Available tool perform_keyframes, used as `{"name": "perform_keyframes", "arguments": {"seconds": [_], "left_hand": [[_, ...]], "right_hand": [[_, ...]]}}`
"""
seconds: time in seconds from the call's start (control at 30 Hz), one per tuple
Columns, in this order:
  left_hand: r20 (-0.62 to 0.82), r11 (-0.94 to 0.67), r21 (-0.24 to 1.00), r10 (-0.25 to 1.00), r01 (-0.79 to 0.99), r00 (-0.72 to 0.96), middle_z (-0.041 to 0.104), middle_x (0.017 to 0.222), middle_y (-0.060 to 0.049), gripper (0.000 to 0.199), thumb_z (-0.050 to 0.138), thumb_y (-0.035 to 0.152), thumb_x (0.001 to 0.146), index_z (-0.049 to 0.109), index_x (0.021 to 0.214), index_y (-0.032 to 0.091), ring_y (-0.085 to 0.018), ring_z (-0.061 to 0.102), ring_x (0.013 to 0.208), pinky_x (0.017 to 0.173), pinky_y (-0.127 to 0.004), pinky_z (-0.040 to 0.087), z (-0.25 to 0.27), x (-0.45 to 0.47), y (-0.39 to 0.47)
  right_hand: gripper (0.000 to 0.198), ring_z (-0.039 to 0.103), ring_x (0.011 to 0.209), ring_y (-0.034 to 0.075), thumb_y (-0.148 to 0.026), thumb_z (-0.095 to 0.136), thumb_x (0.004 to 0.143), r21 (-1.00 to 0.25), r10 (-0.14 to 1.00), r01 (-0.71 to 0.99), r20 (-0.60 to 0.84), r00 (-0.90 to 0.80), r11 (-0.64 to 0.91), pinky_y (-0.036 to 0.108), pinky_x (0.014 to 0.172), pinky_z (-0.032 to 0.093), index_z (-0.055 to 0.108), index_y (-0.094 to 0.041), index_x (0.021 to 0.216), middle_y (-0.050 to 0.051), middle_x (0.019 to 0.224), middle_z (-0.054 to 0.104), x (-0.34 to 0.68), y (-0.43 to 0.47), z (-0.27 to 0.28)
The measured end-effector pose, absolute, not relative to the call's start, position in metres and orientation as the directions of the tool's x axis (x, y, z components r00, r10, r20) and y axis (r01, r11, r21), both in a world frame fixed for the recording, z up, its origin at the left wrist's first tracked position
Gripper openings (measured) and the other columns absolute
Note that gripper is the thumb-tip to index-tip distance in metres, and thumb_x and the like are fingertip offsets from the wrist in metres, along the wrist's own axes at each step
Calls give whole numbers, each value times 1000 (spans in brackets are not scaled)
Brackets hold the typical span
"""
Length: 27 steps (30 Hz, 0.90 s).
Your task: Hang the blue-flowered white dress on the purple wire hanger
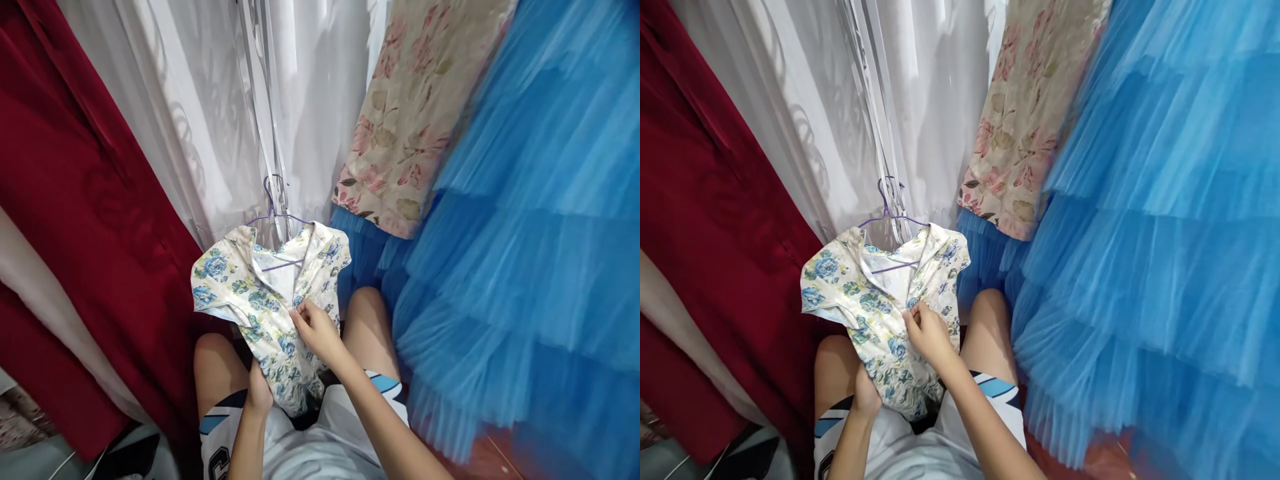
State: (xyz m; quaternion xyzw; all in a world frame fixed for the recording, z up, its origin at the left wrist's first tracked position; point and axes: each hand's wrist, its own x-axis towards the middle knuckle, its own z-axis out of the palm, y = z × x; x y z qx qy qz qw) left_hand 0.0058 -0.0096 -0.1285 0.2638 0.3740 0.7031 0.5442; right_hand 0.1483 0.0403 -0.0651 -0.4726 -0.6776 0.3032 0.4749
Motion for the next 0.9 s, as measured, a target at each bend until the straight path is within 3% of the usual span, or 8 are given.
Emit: {"name": "perform_keyframes", "arguments": {"seconds": [0.17, 0.23, 0.3, 0.4, 0.5, 0.57, 0.77, 0.9], "left_hand": [[-22, -199, 831, 921, -519, -388, 65, 123, -10, 78, 33, 82, 79, 60, 129, 29, -31, 58, 120, 98, -41, 49, -142, 12, -12], [142, -302, 916, 861, -265, -489, 56, 135, -11, 74, 53, 72, 78, 50, 138, 28, -31, 52, 127, 103, -42, 45, -136, 13, -15], [381, -393, 911, 686, 125, -619, 43, 146, -12, 79, 71, 52, 75, 41, 144, 29, -32, 42, 135, 109, -44, 37, -127, 14, -17], [636, -415, 766, 595, 491, -491, 49, 139, -13, 61, 72, 37, 78, 52, 134, 27, -30, 43, 132, 111, -43, 33, -113, 19, -13], [553, -425, 782, 811, 456, -193, 68, 98, -9, 19, 58, 36, 89, 67, 100, 24, -25, 64, 96, 90, -36, 47, -106, 22, 1], [486, -405, 818, 867, 410, -113, 67, 80, -6, 20, 52, 36, 91, 65, 85, 22, -22, 63, 77, 77, -33, 48, -102, 23, 10], [564, -518, 807, 818, 284, -114, 65, 87, -7, 16, 50, 31, 92, 59, 95, 19, -20, 62, 84, 78, -30, 46, -84, 27, 22], [582, -489, 748, 808, 449, -90, 64, 83, -5, 10, 48, 25, 91, 57, 91, 19, -19, 61, 81, 76, -29, 44, -82, 29, 23]], "right_hand": [[24, 50, 51, 15, -38, 55, 87, -924, 949, 216, 309, -64, 316, 25, 54, 35, 50, -21, 71, -2, 53, 54, 158, 33, -71], [23, 48, 47, 13, -37, 57, 85, -958, 959, 88, 264, -102, 273, 25, 50, 35, 52, -20, 72, -2, 53, 56, 161, 28, -76], [22, 43, 42, 10, -37, 60, 84, -973, 963, -4, 228, -144, 229, 23, 46, 31, 54, -19, 75, -2, 53, 58, 159, 24, -78], [23, 40, 39, 8, -38, 63, 82, -980, 965, -78, 194, -174, 183, 22, 44, 28, 55, -18, 75, -3, 50, 57, 151, 21, -77], [26, 41, 38, 9, -40, 64, 82, -980, 962, -130, 178, -209, 153, 22, 43, 29, 54, -18, 73, -3, 47, 57, 142, 22, -68], [28, 39, 35, 8, -43, 64, 81, -977, 961, -159, 172, -216, 139, 22, 39, 27, 53, -18, 72, -3, 46, 58, 139, 27, -58], [26, 39, 33, 8, -39, 66, 78, -973, 950, -147, 208, -235, 176, 21, 37, 28, 54, -18, 70, -1, 47, 60, 136, 41, -21], [28, 35, 32, 7, -37, 65, 75, -961, 935, -172, 255, -247, 217, 22, 37, 25, 57, -17, 58, -1, 43, 56, 134, 59, 8]]}}
